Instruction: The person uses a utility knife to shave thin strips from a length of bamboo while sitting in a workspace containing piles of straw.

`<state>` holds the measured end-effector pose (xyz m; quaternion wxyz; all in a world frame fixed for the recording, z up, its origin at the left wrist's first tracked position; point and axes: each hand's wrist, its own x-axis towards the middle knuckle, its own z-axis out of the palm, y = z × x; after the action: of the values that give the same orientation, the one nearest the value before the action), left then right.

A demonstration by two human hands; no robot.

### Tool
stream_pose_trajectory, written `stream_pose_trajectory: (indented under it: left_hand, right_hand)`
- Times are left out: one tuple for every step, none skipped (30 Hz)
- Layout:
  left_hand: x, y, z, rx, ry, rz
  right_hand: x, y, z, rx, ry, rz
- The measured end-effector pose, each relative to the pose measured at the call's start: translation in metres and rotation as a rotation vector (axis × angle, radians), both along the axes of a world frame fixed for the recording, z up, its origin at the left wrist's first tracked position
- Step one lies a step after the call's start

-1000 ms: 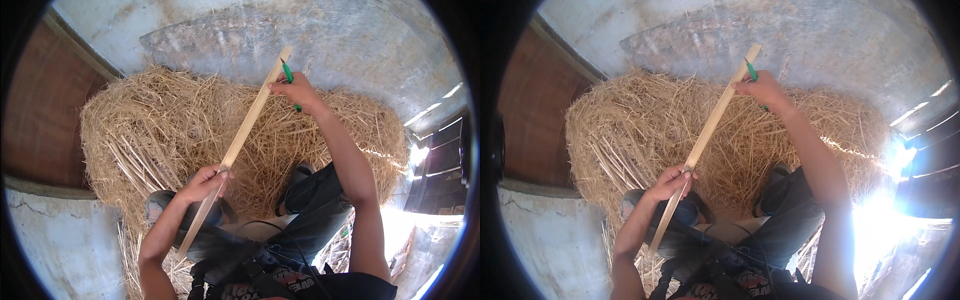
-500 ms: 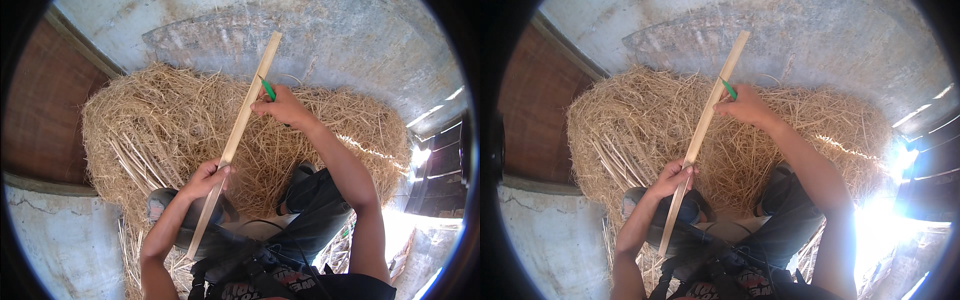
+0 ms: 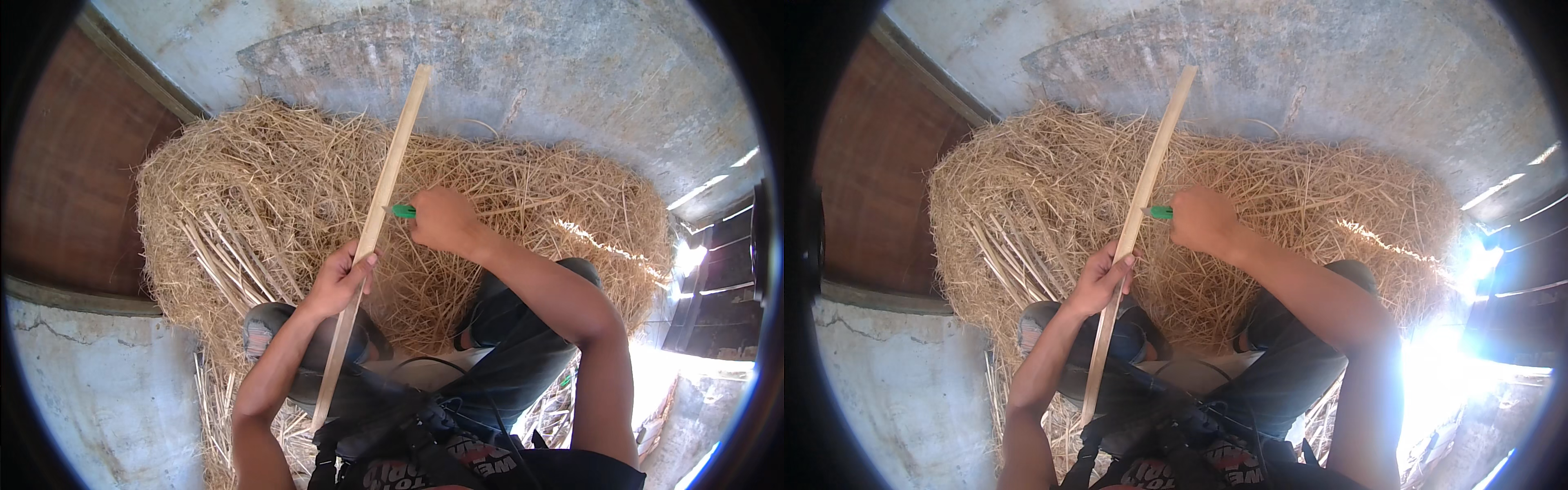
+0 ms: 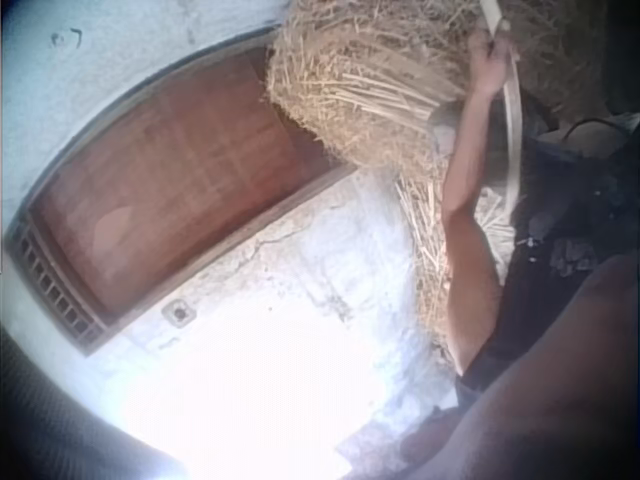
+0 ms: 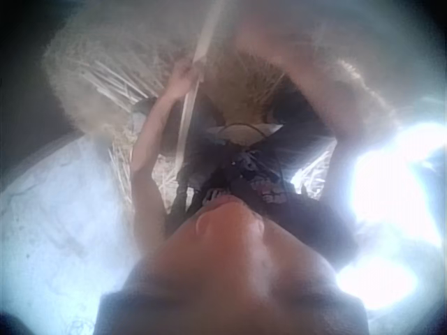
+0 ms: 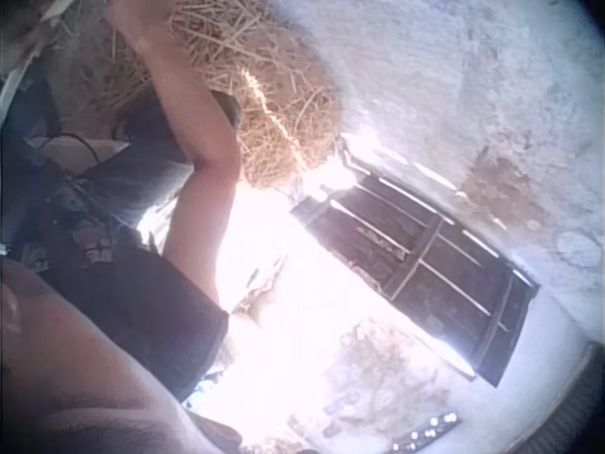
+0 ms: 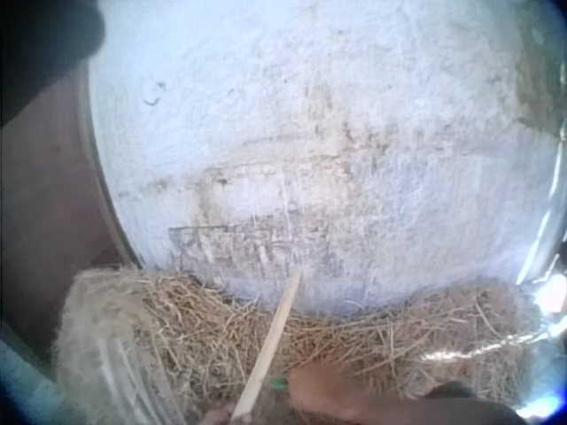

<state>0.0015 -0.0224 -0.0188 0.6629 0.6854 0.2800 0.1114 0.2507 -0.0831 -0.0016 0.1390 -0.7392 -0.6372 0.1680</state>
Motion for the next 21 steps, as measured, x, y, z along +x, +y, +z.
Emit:
stream_pose_trajectory:
  left_hand:
    - [0.000, 0.000, -0.002, 0.009, -0.003, 0.004]
    - [-0.001, 0.000, -0.004, 0.018, -0.006, 0.008]
    - [-0.001, 0.000, -0.005, 0.027, -0.011, 0.013]
    - [0.000, 0.000, -0.006, 0.032, 0.010, 0.024]
    - [0.001, 0.001, -0.005, 0.037, 0.031, 0.036]
    - [0.001, 0.002, -0.004, 0.045, 0.053, 0.050]
    - [0.000, 0.004, -0.005, 0.042, 0.040, 0.055]
    - [-0.002, 0.007, -0.008, 0.039, 0.026, 0.061]
    - [-0.003, 0.008, -0.011, 0.035, 0.013, 0.068]
    - [-0.004, 0.006, -0.011, 0.016, 0.011, 0.057]
    - [-0.006, 0.003, -0.012, -0.002, 0.011, 0.047]
    - [-0.010, -0.001, -0.013, -0.018, 0.015, 0.040]
    - [-0.011, -0.004, -0.014, -0.032, -0.004, 0.001]
    - [-0.011, -0.006, -0.013, -0.046, -0.024, -0.044]
    - [-0.011, -0.008, -0.011, -0.058, -0.043, -0.087]
    - [-0.013, -0.009, -0.004, -0.071, -0.056, -0.106]
    - [-0.015, -0.009, 0.006, -0.084, -0.069, -0.125]
    - [-0.014, -0.010, 0.009, -0.100, -0.088, -0.150]
    - [-0.016, -0.009, 0.009, -0.077, -0.098, -0.142]
    - [-0.018, -0.008, 0.008, -0.053, -0.109, -0.134]
    - [-0.017, -0.010, 0.007, -0.037, -0.122, -0.124]
  right_hand:
    - [-0.003, 0.000, -0.003, 0.014, -0.010, 0.003]
    - [-0.005, 0.003, -0.007, 0.036, -0.020, -0.018]
    - [-0.005, 0.005, -0.009, 0.057, -0.032, -0.038]
    - [-0.005, 0.008, -0.011, 0.079, -0.044, -0.059]
    - [-0.004, 0.010, -0.013, 0.069, -0.068, -0.068]
    - [-0.005, 0.014, -0.012, 0.062, -0.091, -0.075]
    - [-0.006, 0.017, -0.011, 0.056, -0.113, -0.082]
    - [-0.006, 0.021, -0.013, 0.070, -0.125, -0.083]
    - [-0.005, 0.027, -0.018, 0.083, -0.137, -0.085]
    - [0.000, 0.031, -0.021, 0.095, -0.153, -0.091]
    - [0.011, 0.038, -0.020, 0.052, -0.132, -0.174]
    - [0.025, 0.045, -0.021, 0.009, -0.105, -0.254]
    - [0.043, 0.045, -0.023, 0.077, -0.141, -0.302]
    - [0.064, 0.043, -0.024, 0.145, -0.180, -0.355]
    - [0.082, 0.044, -0.018, 0.104, -0.182, -0.408]
    - [0.097, 0.046, -0.014, 0.063, -0.182, -0.455]
    - [0.109, 0.043, -0.013, 0.056, -0.175, -0.503]
    - [0.122, 0.038, -0.013, 0.046, -0.174, -0.556]
    - [0.127, 0.037, -0.013, 0.040, -0.165, -0.600]
    - [0.131, 0.036, -0.015, 0.078, -0.149, -0.618]
    - [0.134, 0.034, -0.015, 0.109, -0.137, -0.632]
